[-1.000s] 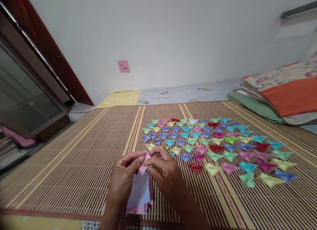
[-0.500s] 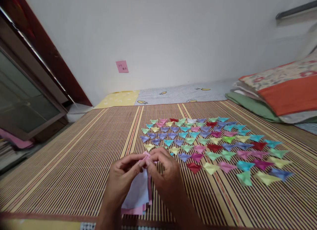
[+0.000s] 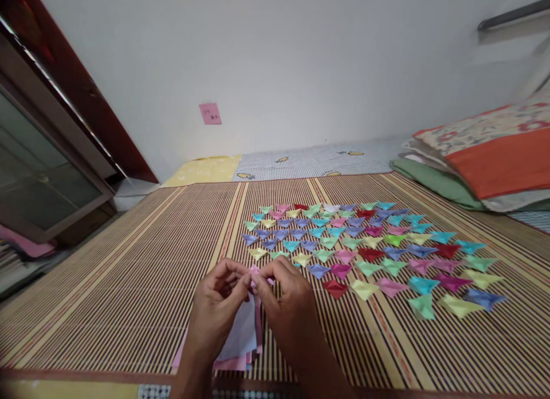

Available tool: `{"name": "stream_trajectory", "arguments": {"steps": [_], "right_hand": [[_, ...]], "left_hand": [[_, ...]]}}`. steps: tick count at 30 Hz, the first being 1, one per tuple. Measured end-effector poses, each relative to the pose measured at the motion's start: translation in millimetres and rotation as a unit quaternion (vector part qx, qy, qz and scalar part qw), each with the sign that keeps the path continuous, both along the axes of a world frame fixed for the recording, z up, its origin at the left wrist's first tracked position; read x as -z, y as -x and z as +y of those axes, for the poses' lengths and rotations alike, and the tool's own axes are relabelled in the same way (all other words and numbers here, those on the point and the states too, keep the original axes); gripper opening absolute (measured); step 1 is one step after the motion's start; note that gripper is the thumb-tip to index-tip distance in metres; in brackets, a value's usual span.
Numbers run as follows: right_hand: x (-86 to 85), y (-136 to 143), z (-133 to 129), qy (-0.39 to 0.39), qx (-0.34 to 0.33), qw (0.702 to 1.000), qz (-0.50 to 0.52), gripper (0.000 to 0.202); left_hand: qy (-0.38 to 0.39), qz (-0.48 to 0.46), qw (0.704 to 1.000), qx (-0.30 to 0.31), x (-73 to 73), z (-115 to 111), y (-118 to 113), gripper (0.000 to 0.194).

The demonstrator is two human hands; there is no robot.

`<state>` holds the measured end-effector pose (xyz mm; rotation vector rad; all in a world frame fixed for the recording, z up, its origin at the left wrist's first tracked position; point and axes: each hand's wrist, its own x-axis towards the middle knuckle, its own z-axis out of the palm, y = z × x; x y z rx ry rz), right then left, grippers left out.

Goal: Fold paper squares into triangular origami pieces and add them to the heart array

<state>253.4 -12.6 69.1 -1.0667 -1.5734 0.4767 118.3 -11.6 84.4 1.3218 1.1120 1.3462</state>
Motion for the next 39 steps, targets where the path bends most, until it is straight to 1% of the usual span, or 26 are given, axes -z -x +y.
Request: {"name": "stream_trajectory", "arguments": {"steps": [3, 5, 7, 11, 13, 18, 20, 24, 28, 31, 33, 35, 37, 39], "right_hand": [[-1.6, 0.5, -0.7, 0.002, 0.010, 0.999, -0.030, 0.023], [-2.5, 1.6, -1.1, 0.004, 0.011, 1.000, -0.025, 0.024], [-3.3, 2.6, -1.1, 0.021, 0.005, 1.000, 0.002, 0.022], [-4.2, 2.6, 0.2, 0.050, -0.030, 0.995, 0.077, 0.019], [-3.4, 1.7, 0.9, 0.064, -0.041, 0.992, 0.097, 0.017], [0.8, 0.5, 1.2, 0.098, -0.022, 0.987, 0.122, 0.006], [0.7, 0.5, 0.7, 0.100, -0.017, 0.986, 0.132, 0.013], [-3.5, -2.3, -0.4, 0.110, -0.036, 0.988, 0.105, 0.019], [-8.1, -6.5, -0.5, 0.100, -0.051, 0.992, 0.062, 0.016], [-9.3, -7.9, -0.2, 0.084, -0.051, 0.993, 0.059, 0.014], [-8.8, -8.3, -0.2, 0.088, -0.049, 0.992, 0.079, 0.016], [-7.4, -8.8, -0.4, 0.106, -0.044, 0.986, 0.118, 0.017], [-5.6, -9.4, -0.5, 0.127, -0.041, 0.977, 0.164, 0.017], [-4.3, -9.6, -0.6, 0.138, -0.042, 0.969, 0.198, 0.017]], "left_hand": [[-0.004, 0.021, 1.000, -0.009, -1.2, -1.5, -0.7, 0.021], [0.002, 0.025, 1.000, -0.009, -0.9, -2.1, 0.0, 0.022], [0.008, 0.027, 1.000, -0.004, 0.2, -2.3, 1.5, 0.022], [0.009, 0.049, 0.999, 0.003, 2.2, -1.6, 3.5, 0.021], [0.009, 0.053, 0.999, 0.003, 2.4, -0.9, 3.1, 0.020], [0.012, 0.021, 1.000, 0.007, 1.3, -1.6, -0.3, 0.019], [0.017, -0.002, 1.000, 0.012, 0.5, -2.8, -1.3, 0.019], [0.018, -0.035, 0.999, 0.022, -1.6, -4.3, -2.1, 0.017], [0.013, -0.026, 0.999, 0.046, -2.1, -5.0, -3.0, 0.017], [0.011, -0.018, 0.999, 0.050, -0.6, -5.5, -4.3, 0.016], [0.010, -0.026, 0.998, 0.053, 0.6, -5.0, -5.1, 0.016], [0.029, -0.045, 0.997, 0.062, 1.1, -3.5, -5.6, 0.020], [0.056, -0.054, 0.994, 0.082, 0.9, -1.3, -6.0, 0.023], [0.069, -0.052, 0.991, 0.100, 0.3, 0.6, -6.5, 0.022]]}}
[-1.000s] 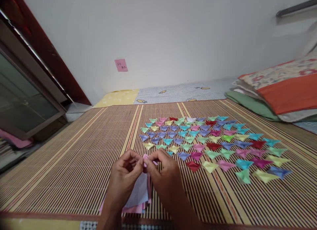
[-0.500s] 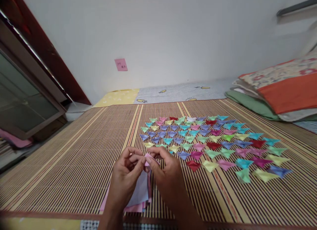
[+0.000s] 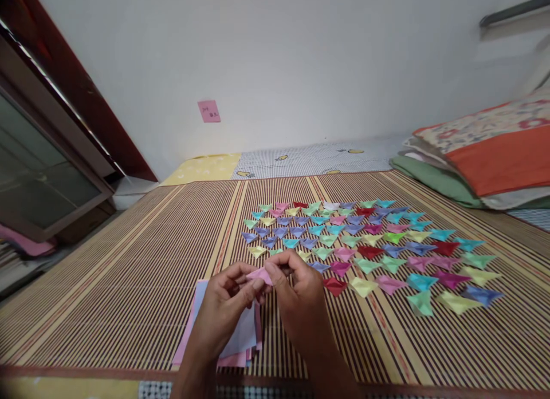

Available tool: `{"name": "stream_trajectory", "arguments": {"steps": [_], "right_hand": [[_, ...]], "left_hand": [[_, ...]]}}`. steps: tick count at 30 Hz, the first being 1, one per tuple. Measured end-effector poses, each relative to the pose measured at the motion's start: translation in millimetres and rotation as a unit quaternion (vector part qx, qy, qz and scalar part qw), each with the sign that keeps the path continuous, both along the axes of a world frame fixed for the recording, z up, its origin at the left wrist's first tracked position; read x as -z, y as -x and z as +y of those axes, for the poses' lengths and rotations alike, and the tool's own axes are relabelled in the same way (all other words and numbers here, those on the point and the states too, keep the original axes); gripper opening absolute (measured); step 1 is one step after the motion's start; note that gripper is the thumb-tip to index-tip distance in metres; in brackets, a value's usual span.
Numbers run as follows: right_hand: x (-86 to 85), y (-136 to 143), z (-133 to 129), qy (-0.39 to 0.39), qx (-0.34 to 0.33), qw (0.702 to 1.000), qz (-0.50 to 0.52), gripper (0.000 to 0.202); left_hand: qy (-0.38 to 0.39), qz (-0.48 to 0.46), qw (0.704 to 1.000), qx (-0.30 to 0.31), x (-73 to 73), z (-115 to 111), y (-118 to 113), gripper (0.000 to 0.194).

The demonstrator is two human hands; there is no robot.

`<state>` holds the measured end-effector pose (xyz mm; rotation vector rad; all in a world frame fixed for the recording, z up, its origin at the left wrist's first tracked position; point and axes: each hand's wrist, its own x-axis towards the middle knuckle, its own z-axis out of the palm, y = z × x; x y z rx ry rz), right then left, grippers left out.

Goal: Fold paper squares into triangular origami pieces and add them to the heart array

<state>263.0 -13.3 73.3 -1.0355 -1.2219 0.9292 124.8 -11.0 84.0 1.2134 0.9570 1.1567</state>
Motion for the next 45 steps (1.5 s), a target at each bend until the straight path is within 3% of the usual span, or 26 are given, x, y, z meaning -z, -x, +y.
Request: {"name": "stream_trajectory", "arguments": {"steps": [7, 13, 16, 24, 31, 36, 41, 45], "right_hand": [[-0.8, 2.3, -0.2, -0.019, 0.021, 1.000, -0.002, 0.017], [-0.5, 2.0, -0.2, 0.022, -0.016, 1.000, 0.000, 0.021], [2.0, -2.3, 3.2, 0.030, -0.032, 0.999, 0.001, 0.024], [-4.3, -12.9, 3.2, 0.058, -0.149, 0.984, -0.079, 0.017], [-9.5, -7.1, -1.5, -0.011, -0.110, 0.982, -0.151, 0.031], [-6.6, -6.7, -1.2, -0.069, -0.024, 0.983, -0.171, 0.002], [-3.5, -3.9, -1.0, -0.169, 0.035, 0.958, -0.227, 0.010], [-1.9, -1.7, -0.3, -0.189, 0.060, 0.948, -0.248, 0.009]], "left_hand": [[-0.010, -0.007, 1.000, -0.010, -0.2, -0.7, -1.7, 0.025], [-0.035, 0.026, 0.999, 0.012, -0.5, -3.5, 0.1, 0.022], [-0.043, 0.041, 0.998, -0.012, -0.2, -3.9, 1.1, 0.029], [-0.042, 0.008, 0.996, -0.072, 5.9, -1.4, 3.7, 0.028], [-0.035, -0.012, 0.997, -0.069, 8.5, -0.9, 4.5, 0.031], [-0.028, -0.011, 0.995, -0.100, 6.1, 1.3, 5.7, 0.033], [-0.027, -0.007, 0.992, -0.120, 3.8, 2.4, 6.4, 0.031], [-0.015, -0.028, 0.993, -0.118, 4.9, 2.5, 5.7, 0.029]]}}
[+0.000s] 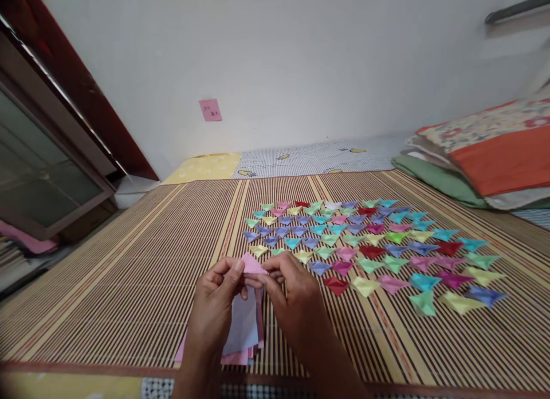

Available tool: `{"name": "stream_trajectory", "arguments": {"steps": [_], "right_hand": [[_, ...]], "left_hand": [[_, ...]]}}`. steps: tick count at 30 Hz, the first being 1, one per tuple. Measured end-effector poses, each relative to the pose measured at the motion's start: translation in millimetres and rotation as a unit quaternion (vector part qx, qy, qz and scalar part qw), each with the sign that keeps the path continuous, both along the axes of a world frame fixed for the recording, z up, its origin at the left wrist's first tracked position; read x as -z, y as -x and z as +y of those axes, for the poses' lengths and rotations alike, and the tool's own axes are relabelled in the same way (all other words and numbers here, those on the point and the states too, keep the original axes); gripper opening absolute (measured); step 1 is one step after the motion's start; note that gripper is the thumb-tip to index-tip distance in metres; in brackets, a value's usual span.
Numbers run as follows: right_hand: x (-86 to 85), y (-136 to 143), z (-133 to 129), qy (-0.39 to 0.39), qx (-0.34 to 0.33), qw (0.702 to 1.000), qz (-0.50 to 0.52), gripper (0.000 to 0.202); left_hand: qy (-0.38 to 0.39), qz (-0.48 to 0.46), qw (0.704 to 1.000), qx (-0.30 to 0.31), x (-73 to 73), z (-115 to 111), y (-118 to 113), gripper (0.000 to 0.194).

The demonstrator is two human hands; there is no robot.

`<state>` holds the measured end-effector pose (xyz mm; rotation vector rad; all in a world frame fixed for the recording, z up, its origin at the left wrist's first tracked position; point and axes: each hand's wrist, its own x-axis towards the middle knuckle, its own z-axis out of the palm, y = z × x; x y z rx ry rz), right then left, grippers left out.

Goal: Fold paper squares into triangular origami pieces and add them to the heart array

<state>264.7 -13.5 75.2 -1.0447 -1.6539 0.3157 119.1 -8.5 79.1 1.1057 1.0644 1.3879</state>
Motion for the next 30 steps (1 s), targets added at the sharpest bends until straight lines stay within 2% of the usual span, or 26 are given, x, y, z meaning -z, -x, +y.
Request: {"name": "stream_trajectory", "arguments": {"steps": [6, 12, 15, 18, 20, 22, 24, 27, 30], "right_hand": [[5.2, 3.3, 1.8, -0.041, 0.042, 0.998, -0.012, 0.012], [3.8, 5.7, 2.5, -0.049, 0.025, 0.998, 0.020, 0.015], [4.9, 2.4, 2.1, 0.036, -0.006, 0.997, 0.064, 0.012], [6.9, -2.3, 1.4, 0.155, -0.054, 0.979, 0.125, 0.008], [6.3, -4.2, 0.9, 0.178, -0.064, 0.974, 0.125, 0.008], [4.3, -4.0, 0.6, 0.138, -0.040, 0.986, 0.085, 0.007], [2.5, -2.0, 0.8, 0.055, -0.005, 0.998, 0.038, 0.009], [3.0, 2.2, 2.2, -0.053, 0.026, 0.998, -0.017, 0.014], [5.5, 4.4, 3.3, -0.091, 0.033, 0.994, -0.042, 0.016]], "left_hand": [[0.007, 0.002, 1.000, -0.004, 0.9, 1.5, -1.9, 0.025], [0.003, 0.021, 1.000, 0.006, -1.8, 1.4, -2.2, 0.021], [-0.004, 0.031, 0.999, 0.012, -2.0, 0.7, -0.4, 0.021], [-0.016, 0.052, 0.998, 0.020, -2.2, 0.3, 2.4, 0.021], [-0.021, 0.057, 0.998, 0.016, -2.3, 0.4, 3.4, 0.021], [-0.018, 0.050, 0.999, 0.011, -2.0, 0.8, 3.3, 0.021], [-0.013, 0.040, 0.999, 0.007, -1.3, 1.2, 2.3, 0.022], [-0.007, 0.028, 1.000, 0.003, -0.3, 1.1, 0.8, 0.023], [-0.007, 0.025, 1.000, 0.000, -0.8, 0.5, 0.3, 0.023]]}}
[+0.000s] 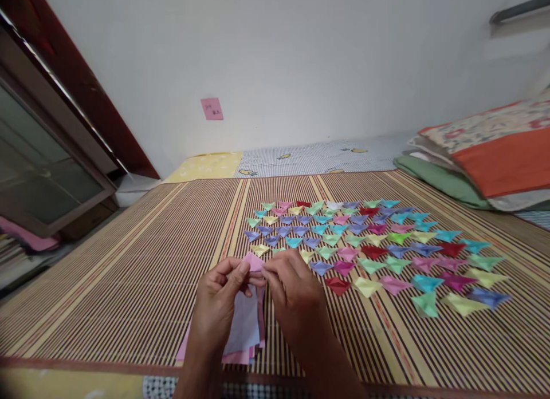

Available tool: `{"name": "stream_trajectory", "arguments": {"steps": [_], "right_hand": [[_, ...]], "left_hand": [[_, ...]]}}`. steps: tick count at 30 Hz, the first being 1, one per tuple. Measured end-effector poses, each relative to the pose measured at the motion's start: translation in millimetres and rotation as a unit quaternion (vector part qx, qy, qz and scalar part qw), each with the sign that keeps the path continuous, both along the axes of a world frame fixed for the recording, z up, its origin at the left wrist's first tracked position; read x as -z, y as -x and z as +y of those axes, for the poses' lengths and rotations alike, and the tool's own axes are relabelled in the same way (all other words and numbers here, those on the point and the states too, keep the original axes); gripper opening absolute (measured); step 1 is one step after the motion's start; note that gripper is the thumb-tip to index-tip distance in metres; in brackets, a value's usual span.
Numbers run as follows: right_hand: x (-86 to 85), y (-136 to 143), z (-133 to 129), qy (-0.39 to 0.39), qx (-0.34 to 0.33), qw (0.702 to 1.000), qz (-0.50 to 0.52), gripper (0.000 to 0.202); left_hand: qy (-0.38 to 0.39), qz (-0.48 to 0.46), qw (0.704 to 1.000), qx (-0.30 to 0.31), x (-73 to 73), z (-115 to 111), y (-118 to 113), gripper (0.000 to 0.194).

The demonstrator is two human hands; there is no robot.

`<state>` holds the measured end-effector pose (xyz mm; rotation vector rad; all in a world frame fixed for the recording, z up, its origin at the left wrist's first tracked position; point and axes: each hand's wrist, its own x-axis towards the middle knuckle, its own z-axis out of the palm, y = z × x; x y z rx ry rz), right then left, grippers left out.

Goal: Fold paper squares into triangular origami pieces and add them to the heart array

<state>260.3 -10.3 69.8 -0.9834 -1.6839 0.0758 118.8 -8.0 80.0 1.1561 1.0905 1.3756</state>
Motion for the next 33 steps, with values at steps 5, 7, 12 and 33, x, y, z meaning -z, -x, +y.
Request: {"name": "stream_trajectory", "arguments": {"steps": [5, 7, 12, 33], "right_hand": [[-2.6, 0.1, -2.0, 0.008, -0.002, 1.000, 0.016, 0.016], [-4.9, 0.6, -2.8, 0.017, 0.002, 1.000, 0.026, 0.014], [-2.5, 3.0, -2.3, -0.008, 0.025, 1.000, 0.013, 0.017], [5.6, 5.0, 0.2, -0.048, 0.023, 0.999, 0.009, 0.017]], "left_hand": [[-0.019, 0.021, 1.000, -0.006, -3.3, -1.0, 0.2, 0.021], [-0.025, 0.027, 0.999, -0.004, -4.1, -1.3, 0.2, 0.019], [-0.032, 0.029, 0.999, 0.003, -5.4, -2.5, -1.1, 0.019], [-0.034, 0.040, 0.999, 0.008, -3.8, -3.2, -0.5, 0.018]]}}
